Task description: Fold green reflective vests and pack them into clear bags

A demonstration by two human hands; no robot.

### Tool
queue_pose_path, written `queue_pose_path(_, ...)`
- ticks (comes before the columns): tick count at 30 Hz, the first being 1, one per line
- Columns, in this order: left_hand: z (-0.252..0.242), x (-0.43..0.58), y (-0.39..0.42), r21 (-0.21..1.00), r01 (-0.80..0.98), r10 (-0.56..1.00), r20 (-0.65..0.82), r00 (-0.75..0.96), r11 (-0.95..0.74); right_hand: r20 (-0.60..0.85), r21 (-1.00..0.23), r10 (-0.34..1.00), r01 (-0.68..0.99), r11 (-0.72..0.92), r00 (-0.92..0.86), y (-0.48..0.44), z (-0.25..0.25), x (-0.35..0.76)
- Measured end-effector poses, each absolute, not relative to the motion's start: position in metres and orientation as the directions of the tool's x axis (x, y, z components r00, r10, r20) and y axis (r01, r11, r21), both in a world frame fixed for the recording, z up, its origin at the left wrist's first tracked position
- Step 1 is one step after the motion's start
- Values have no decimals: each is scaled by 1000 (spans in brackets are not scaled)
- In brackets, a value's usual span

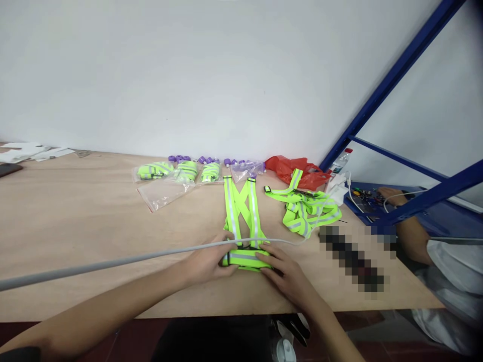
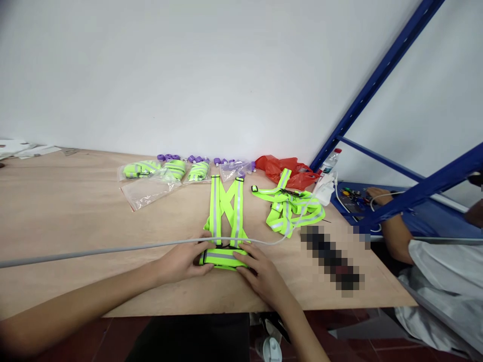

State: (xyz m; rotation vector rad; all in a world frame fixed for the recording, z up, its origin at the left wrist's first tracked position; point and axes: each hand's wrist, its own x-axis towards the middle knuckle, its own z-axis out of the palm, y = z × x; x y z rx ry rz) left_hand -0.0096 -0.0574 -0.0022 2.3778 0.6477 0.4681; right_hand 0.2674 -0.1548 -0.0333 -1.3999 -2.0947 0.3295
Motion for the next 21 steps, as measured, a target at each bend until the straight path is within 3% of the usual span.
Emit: queue_pose_path(21, 2, -11, -54, 656, 356, 560, 123, 819, -665, 358, -464, 876, 753, 466, -322, -155, -26, 266)
